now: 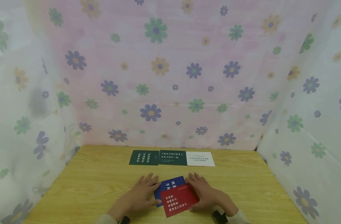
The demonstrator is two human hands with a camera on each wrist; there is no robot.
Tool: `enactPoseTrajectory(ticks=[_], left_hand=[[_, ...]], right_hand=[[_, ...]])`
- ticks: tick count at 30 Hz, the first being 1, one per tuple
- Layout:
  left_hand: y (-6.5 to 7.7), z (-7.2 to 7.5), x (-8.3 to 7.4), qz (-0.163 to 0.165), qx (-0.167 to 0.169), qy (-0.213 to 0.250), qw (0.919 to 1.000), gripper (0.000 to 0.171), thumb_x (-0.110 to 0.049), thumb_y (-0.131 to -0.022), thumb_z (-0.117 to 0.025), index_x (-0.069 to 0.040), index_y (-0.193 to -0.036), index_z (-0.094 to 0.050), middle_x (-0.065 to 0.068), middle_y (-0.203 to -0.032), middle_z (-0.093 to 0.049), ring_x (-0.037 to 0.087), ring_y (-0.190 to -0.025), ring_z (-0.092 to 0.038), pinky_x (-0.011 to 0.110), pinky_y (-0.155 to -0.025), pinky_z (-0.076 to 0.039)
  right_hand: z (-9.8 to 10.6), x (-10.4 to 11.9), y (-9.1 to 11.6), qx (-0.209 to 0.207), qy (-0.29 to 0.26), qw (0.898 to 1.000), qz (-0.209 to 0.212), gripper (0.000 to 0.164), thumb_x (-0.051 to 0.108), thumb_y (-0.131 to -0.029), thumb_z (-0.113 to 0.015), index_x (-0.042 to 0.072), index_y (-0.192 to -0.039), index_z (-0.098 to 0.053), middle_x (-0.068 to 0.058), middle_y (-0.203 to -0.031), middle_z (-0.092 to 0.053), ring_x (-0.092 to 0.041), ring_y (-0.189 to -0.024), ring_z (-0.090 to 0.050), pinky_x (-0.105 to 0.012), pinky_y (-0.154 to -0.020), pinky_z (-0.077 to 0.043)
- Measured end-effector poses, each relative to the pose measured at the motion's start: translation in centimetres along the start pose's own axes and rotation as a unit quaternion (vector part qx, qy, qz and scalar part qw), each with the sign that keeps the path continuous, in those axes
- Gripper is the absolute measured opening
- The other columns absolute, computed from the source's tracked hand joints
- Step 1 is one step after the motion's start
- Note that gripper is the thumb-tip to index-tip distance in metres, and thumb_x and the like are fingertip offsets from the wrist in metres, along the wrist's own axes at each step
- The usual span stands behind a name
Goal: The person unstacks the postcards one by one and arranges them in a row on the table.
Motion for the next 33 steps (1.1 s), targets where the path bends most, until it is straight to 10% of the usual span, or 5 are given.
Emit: enactPoseTrajectory(ticks=[33], left_hand=[[0.1, -1.8, -2.1, 0.040, 0.064, 0.014, 0.9970, 0.089, -0.060, -0.075, -0.078, -0.022, -0.152, -0.050, 0.001, -0.165, -0.035, 0.033, -0.157, -0.017, 0.062, -0.125, -0.015]], right_hand=[[-0.1, -0.2, 4.3, -0.026, 0.013, 0.999, -0.028, 0.096, 0.054, -0.073, -0.085, 0.012, -0.151, -0.047, -0.014, -0.164, -0.035, -0.044, -0.154, -0.017, -0.068, -0.121, -0.016]])
Point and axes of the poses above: each hand's wrist, its own y-axis away from the middle knuckle, its own z-axis out of the back of the hand, x = y × z, the point moved 3 cm from there along -y, towards the middle knuckle
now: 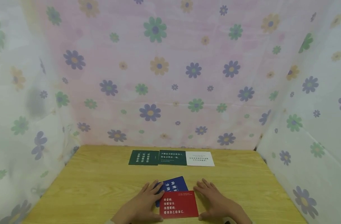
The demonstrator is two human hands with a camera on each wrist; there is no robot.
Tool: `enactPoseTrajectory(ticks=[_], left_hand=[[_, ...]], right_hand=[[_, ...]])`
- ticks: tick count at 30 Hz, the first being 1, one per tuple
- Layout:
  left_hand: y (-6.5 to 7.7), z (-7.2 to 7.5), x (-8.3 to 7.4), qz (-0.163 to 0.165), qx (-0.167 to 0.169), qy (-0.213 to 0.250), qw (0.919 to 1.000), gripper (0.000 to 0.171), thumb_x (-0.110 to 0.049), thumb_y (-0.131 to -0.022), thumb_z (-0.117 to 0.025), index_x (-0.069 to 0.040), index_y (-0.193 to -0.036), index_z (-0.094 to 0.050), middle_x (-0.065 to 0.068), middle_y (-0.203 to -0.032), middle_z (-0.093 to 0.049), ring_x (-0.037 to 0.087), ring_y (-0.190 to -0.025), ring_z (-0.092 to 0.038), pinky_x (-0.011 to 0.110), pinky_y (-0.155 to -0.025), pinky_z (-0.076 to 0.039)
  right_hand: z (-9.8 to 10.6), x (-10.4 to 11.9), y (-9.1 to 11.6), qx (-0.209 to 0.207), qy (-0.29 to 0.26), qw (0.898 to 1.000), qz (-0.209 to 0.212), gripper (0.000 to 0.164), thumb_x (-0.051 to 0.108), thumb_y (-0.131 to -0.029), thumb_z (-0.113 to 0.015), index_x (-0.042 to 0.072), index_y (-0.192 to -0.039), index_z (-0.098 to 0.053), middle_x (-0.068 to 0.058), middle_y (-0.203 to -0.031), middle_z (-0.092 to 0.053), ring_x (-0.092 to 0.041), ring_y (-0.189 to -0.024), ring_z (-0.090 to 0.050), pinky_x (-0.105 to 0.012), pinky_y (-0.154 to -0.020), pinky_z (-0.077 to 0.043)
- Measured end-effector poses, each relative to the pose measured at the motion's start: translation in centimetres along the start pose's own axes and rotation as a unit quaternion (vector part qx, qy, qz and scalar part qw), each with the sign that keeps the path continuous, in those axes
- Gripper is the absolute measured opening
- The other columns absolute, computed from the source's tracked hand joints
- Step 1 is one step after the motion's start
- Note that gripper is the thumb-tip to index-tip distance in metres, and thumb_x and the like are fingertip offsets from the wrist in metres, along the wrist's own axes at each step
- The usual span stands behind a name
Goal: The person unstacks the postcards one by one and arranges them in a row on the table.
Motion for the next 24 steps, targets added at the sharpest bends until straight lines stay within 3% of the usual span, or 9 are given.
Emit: enactPoseTrajectory(ticks=[3, 14, 20, 24], left_hand=[[-0.05, 0.10, -0.08, 0.002, 0.002, 0.000, 1.0000, 0.088, -0.059, -0.077, -0.078, -0.022, -0.152, -0.051, 0.002, -0.165, -0.035, 0.034, -0.157, -0.017, 0.061, -0.125, -0.016], [0.08, 0.04, -0.42, -0.003, 0.003, -0.008, 1.0000, 0.091, -0.061, -0.077, -0.077, -0.020, -0.153, -0.049, 0.003, -0.166, -0.033, 0.033, -0.157, -0.014, 0.060, -0.126, -0.014], [0.51, 0.43, -0.38, -0.019, -0.010, -0.029, 0.9993, 0.099, -0.067, -0.075, -0.077, -0.012, -0.152, -0.048, 0.007, -0.166, -0.032, 0.034, -0.157, -0.015, 0.058, -0.126, -0.015], [0.65, 0.55, -0.40, -0.026, -0.007, -0.006, 0.9996, 0.101, -0.068, -0.072, -0.078, -0.013, -0.152, -0.049, 0.006, -0.166, -0.033, 0.033, -0.157, -0.014, 0.058, -0.126, -0.015]], right_hand=[[-0.12, -0.14, -0.15, -0.002, -0.010, 1.000, 0.001, 0.097, 0.055, -0.073, -0.086, 0.013, -0.152, -0.047, -0.014, -0.164, -0.033, -0.044, -0.154, -0.016, -0.067, -0.121, -0.015], [-0.40, -0.12, -0.02, -0.013, -0.046, 0.999, -0.015, 0.083, 0.051, -0.068, -0.090, 0.026, -0.140, -0.056, -0.007, -0.164, -0.036, -0.041, -0.154, -0.016, -0.074, -0.112, -0.031], [-0.33, 0.48, 0.38, -0.067, 0.000, 0.997, 0.049, 0.088, 0.050, -0.064, -0.090, 0.015, -0.138, -0.057, -0.015, -0.159, -0.042, -0.046, -0.151, -0.024, -0.075, -0.111, -0.031], [-0.25, 0.52, 0.67, -0.103, 0.025, 0.992, 0.072, 0.090, 0.050, -0.064, -0.090, 0.014, -0.139, -0.056, -0.016, -0.156, -0.045, -0.046, -0.149, -0.029, -0.074, -0.107, -0.036]])
Point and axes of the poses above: each hand's wrist, its own y-axis away from the middle knuckle, its own z-axis out of the back of the hand, x = y × z, the point moved 3 cm from there along -y, towards the middle knuckle
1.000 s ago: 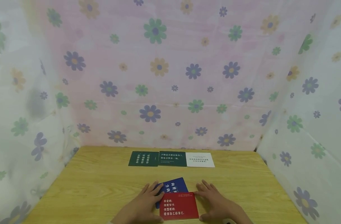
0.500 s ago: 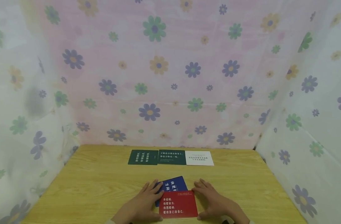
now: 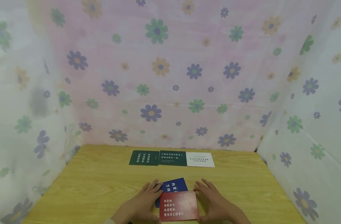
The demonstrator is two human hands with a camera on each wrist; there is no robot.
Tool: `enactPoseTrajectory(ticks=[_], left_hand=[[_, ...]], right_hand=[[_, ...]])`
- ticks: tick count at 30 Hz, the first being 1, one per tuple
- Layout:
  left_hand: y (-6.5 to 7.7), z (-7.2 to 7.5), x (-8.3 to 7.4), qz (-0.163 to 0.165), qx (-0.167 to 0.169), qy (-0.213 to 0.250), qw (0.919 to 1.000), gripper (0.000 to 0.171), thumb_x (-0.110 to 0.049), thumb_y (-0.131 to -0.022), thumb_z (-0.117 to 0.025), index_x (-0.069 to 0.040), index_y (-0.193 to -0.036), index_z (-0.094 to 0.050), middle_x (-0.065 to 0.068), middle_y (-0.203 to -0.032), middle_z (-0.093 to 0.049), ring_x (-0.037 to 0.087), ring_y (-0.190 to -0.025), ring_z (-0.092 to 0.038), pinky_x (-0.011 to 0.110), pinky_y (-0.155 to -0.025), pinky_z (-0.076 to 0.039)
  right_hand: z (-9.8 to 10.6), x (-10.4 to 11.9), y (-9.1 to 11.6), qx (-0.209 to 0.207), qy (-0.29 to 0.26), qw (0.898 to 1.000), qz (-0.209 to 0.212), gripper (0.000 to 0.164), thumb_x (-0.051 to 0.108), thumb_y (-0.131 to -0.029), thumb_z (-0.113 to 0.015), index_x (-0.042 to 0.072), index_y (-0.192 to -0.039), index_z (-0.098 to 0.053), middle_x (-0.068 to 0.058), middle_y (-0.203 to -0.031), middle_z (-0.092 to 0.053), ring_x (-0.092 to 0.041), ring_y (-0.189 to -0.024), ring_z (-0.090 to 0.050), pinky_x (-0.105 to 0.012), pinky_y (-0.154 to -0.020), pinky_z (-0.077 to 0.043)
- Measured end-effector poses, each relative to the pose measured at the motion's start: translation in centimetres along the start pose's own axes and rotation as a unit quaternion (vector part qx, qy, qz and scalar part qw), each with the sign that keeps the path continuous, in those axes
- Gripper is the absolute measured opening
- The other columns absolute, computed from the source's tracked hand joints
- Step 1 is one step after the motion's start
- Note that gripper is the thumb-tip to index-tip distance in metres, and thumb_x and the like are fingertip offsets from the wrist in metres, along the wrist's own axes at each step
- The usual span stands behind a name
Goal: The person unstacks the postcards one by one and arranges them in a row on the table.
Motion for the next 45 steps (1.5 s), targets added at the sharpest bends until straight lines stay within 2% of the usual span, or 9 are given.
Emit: enactPoseTrajectory(ticks=[3, 7, 11, 16, 20, 24, 33, 39, 45], left_hand=[[0.0, 0.1, 0.2, -0.018, -0.013, 0.011, 0.9997, 0.101, -0.070, -0.072, -0.078, -0.015, -0.152, -0.049, 0.005, -0.165, -0.034, 0.033, -0.157, -0.016, 0.059, -0.125, -0.016], [0.0, 0.3, 0.6, -0.057, -0.049, 0.009, 0.9971, 0.098, -0.069, -0.071, -0.081, -0.017, -0.149, -0.051, 0.005, -0.165, -0.036, 0.032, -0.157, -0.019, 0.059, -0.125, -0.017], [0.0, 0.7, 0.4, -0.090, -0.078, 0.005, 0.9929, 0.097, -0.068, -0.073, -0.080, -0.014, -0.149, -0.051, 0.007, -0.164, -0.036, 0.032, -0.156, -0.021, 0.058, -0.124, -0.019], [0.1, 1.1, -0.1, -0.110, -0.106, -0.010, 0.9883, 0.099, -0.069, -0.076, -0.077, -0.009, -0.150, -0.050, 0.008, -0.164, -0.036, 0.034, -0.155, -0.022, 0.060, -0.123, -0.022], [0.1, 1.1, -0.2, -0.111, -0.119, -0.018, 0.9865, 0.098, -0.069, -0.076, -0.076, -0.009, -0.149, -0.051, 0.008, -0.165, -0.035, 0.034, -0.156, -0.021, 0.060, -0.123, -0.021], [0.1, 0.9, -0.2, -0.105, -0.123, -0.002, 0.9869, 0.094, -0.068, -0.076, -0.076, -0.012, -0.149, -0.053, 0.006, -0.165, -0.034, 0.034, -0.156, -0.020, 0.061, -0.123, -0.019], [-0.5, 1.0, -0.5, -0.084, -0.120, 0.048, 0.9881, 0.097, -0.057, -0.075, -0.080, -0.011, -0.154, -0.045, 0.004, -0.165, -0.035, 0.031, -0.157, -0.019, 0.064, -0.122, -0.017], [-0.7, 0.7, -0.7, -0.085, -0.114, 0.091, 0.9857, 0.099, -0.049, -0.077, -0.082, -0.014, -0.158, -0.038, 0.000, -0.168, -0.027, 0.030, -0.158, -0.015, 0.064, -0.123, -0.015], [-0.4, 0.5, -0.9, -0.089, -0.105, 0.136, 0.9810, 0.100, -0.050, -0.081, -0.081, -0.021, -0.162, -0.029, -0.004, -0.170, -0.023, 0.028, -0.158, -0.013, 0.061, -0.123, -0.016]], right_hand=[[0.0, -0.2, 0.4, -0.003, -0.006, 1.000, -0.008, 0.089, 0.058, -0.067, -0.088, 0.020, -0.141, -0.055, -0.011, -0.158, -0.044, -0.042, -0.149, -0.028, -0.071, -0.106, -0.042], [0.1, -0.6, 0.9, 0.018, -0.051, 0.998, -0.045, 0.086, 0.065, -0.072, -0.082, 0.031, -0.144, -0.049, -0.005, -0.162, -0.036, -0.039, -0.151, -0.024, -0.069, -0.105, -0.044], [0.3, -0.6, 1.4, 0.021, -0.090, 0.993, -0.076, 0.088, 0.065, -0.074, -0.081, 0.031, -0.148, -0.046, -0.003, -0.164, -0.031, -0.040, -0.151, -0.024, -0.068, -0.102, -0.047], [0.6, -0.5, 1.8, 0.015, -0.095, 0.991, -0.095, 0.090, 0.066, -0.075, -0.079, 0.033, -0.150, -0.043, 0.002, -0.163, -0.031, -0.035, -0.151, -0.024, -0.057, -0.099, -0.054], [0.7, -0.6, 1.9, 0.007, -0.096, 0.991, -0.096, 0.093, 0.065, -0.076, -0.079, 0.032, -0.153, -0.039, 0.004, -0.165, -0.028, -0.036, -0.152, -0.023, -0.060, -0.101, -0.052], [0.8, -0.7, 2.1, 0.000, -0.100, 0.990, -0.096, 0.091, 0.064, -0.076, -0.080, 0.031, -0.152, -0.041, 0.003, -0.165, -0.029, -0.038, -0.153, -0.021, -0.065, -0.101, -0.050], [1.0, -0.7, 2.0, -0.025, -0.069, 0.994, -0.081, 0.097, 0.060, -0.077, -0.081, 0.025, -0.155, -0.036, -0.004, -0.164, -0.033, -0.033, -0.153, -0.020, -0.043, -0.100, -0.057], [1.3, -1.2, 1.9, -0.062, -0.067, 0.994, -0.064, 0.093, 0.061, -0.073, -0.084, 0.026, -0.150, -0.043, -0.005, -0.162, -0.038, -0.033, -0.152, -0.022, -0.049, -0.100, -0.056], [1.5, -1.5, 2.2, -0.051, -0.100, 0.992, -0.059, 0.092, 0.057, -0.076, -0.084, 0.030, -0.152, -0.039, -0.004, -0.163, -0.035, -0.026, -0.153, -0.016, -0.046, -0.101, -0.055]])
Point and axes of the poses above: each hand's wrist, its own y-axis away from the middle knuckle, its own z-axis out of the back of the hand, x = y × z, the point moved 3 cm from there along -y, towards the middle knuckle
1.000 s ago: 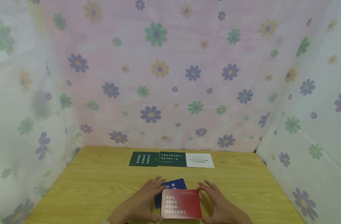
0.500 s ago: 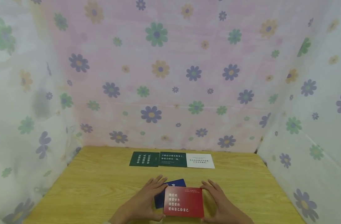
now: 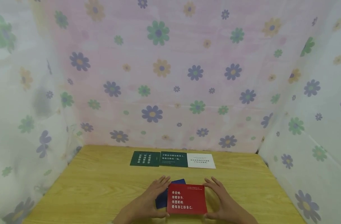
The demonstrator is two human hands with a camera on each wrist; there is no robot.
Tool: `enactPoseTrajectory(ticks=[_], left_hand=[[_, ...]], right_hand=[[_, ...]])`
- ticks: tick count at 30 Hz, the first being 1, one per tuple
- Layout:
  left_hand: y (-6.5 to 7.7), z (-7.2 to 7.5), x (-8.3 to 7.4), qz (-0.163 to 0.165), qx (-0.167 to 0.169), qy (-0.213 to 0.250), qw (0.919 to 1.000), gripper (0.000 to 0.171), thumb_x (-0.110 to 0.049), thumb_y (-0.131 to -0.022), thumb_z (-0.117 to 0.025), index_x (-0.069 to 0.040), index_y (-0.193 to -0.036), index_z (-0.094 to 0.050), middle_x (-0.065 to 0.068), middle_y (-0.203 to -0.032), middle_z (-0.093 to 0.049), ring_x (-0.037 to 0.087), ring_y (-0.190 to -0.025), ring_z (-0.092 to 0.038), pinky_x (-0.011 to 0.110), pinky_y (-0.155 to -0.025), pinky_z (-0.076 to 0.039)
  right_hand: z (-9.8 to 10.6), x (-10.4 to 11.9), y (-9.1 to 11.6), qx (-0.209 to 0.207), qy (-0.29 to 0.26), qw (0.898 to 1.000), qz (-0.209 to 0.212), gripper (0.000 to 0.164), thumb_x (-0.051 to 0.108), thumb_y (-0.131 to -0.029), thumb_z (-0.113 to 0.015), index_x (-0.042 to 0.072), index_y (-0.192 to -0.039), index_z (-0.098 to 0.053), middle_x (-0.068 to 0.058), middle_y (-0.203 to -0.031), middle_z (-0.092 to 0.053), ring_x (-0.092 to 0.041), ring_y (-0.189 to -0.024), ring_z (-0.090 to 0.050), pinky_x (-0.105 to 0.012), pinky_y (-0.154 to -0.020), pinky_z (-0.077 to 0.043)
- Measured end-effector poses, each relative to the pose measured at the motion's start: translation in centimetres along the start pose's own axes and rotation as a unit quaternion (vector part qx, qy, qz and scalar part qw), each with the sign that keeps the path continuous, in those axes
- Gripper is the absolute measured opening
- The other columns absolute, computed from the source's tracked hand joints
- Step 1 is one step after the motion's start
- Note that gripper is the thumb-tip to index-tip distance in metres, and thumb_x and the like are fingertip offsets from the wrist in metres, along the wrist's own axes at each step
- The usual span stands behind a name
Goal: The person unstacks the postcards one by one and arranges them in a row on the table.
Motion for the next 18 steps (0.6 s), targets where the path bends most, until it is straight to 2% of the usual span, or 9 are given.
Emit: enactPoseTrajectory(ticks=[2, 4, 6, 9, 11, 13, 18], left_hand=[[-0.1, 0.0, -0.1, 0.006, 0.001, 0.008, 0.9999, 0.100, -0.052, -0.082, -0.080, -0.022, -0.162, -0.029, -0.005, -0.170, -0.022, 0.028, -0.158, -0.012, 0.062, -0.123, -0.016], [-0.2, -0.2, -0.2, 0.016, -0.003, 0.008, 0.9998, 0.099, -0.053, -0.081, -0.080, -0.023, -0.161, -0.031, -0.006, -0.170, -0.021, 0.028, -0.158, -0.012, 0.065, -0.122, -0.018], [-0.3, -0.3, -0.3, 0.024, -0.007, 0.003, 0.9997, 0.098, -0.054, -0.080, -0.080, -0.023, -0.161, -0.033, -0.004, -0.170, -0.022, 0.029, -0.158, -0.012, 0.067, -0.120, -0.021], [-0.7, -0.5, -0.5, 0.037, -0.010, -0.007, 0.9992, 0.099, -0.057, -0.079, -0.081, -0.022, -0.160, -0.035, -0.001, -0.170, -0.023, 0.030, -0.158, -0.013, 0.069, -0.118, -0.024], [-1.2, -0.6, -0.7, 0.043, -0.007, -0.010, 0.9990, 0.100, -0.057, -0.078, -0.081, -0.021, -0.159, -0.036, 0.001, -0.170, -0.024, 0.031, -0.158, -0.013, 0.069, -0.119, -0.022], [-1.7, -0.9, -0.8, 0.047, -0.005, -0.021, 0.9987, 0.100, -0.056, -0.077, -0.082, -0.020, -0.159, -0.036, 0.002, -0.169, -0.025, 0.032, -0.157, -0.013, 0.067, -0.120, -0.021], [-3.2, -1.9, -1.0, 0.047, -0.024, -0.068, 0.9963, 0.101, -0.051, -0.076, -0.085, -0.019, -0.159, -0.037, 0.005, -0.169, -0.025, 0.037, -0.157, -0.014, 0.064, -0.123, -0.019]], right_hand=[[0.1, -0.1, 0.1, 0.003, -0.004, 1.000, -0.002, 0.091, 0.057, -0.077, -0.083, 0.034, -0.153, -0.037, -0.004, -0.164, -0.034, -0.024, -0.153, -0.015, -0.046, -0.102, -0.055], [0.3, -0.2, 0.3, -0.005, 0.007, 1.000, 0.012, 0.091, 0.057, -0.078, -0.082, 0.034, -0.154, -0.036, -0.005, -0.163, -0.036, -0.027, -0.151, -0.018, -0.047, -0.102, -0.055], [0.4, -0.3, 0.4, -0.015, 0.023, 0.999, 0.021, 0.091, 0.059, -0.078, -0.081, 0.034, -0.154, -0.037, -0.006, -0.162, -0.037, -0.024, -0.150, -0.018, -0.046, -0.102, -0.055], [0.8, -0.7, 0.6, -0.031, 0.053, 0.997, 0.038, 0.094, 0.060, -0.076, -0.082, 0.030, -0.154, -0.040, -0.008, -0.159, -0.041, -0.023, -0.147, -0.019, -0.044, -0.100, -0.056], [1.0, -0.9, 0.6, -0.037, 0.063, 0.997, 0.040, 0.096, 0.058, -0.074, -0.085, 0.025, -0.153, -0.042, -0.010, -0.159, -0.042, -0.022, -0.146, -0.019, -0.045, -0.099, -0.056], [1.2, -1.1, 0.6, -0.043, 0.075, 0.995, 0.044, 0.097, 0.053, -0.073, -0.088, 0.020, -0.153, -0.044, -0.012, -0.157, -0.043, -0.027, -0.145, -0.022, -0.044, -0.096, -0.058], [1.9, -1.3, 0.5, -0.068, 0.104, 0.991, 0.047, 0.103, 0.031, -0.063, -0.098, 0.016, -0.151, -0.047, -0.013, -0.155, -0.046, -0.037, -0.143, -0.029, -0.049, -0.096, -0.058]])
Point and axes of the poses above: each hand's wrist, its own y-axis away from the middle knuckle, its own z-axis out of the back of the hand, x = y × z, the point moved 3 cm from there along -y, towards the middle knuckle
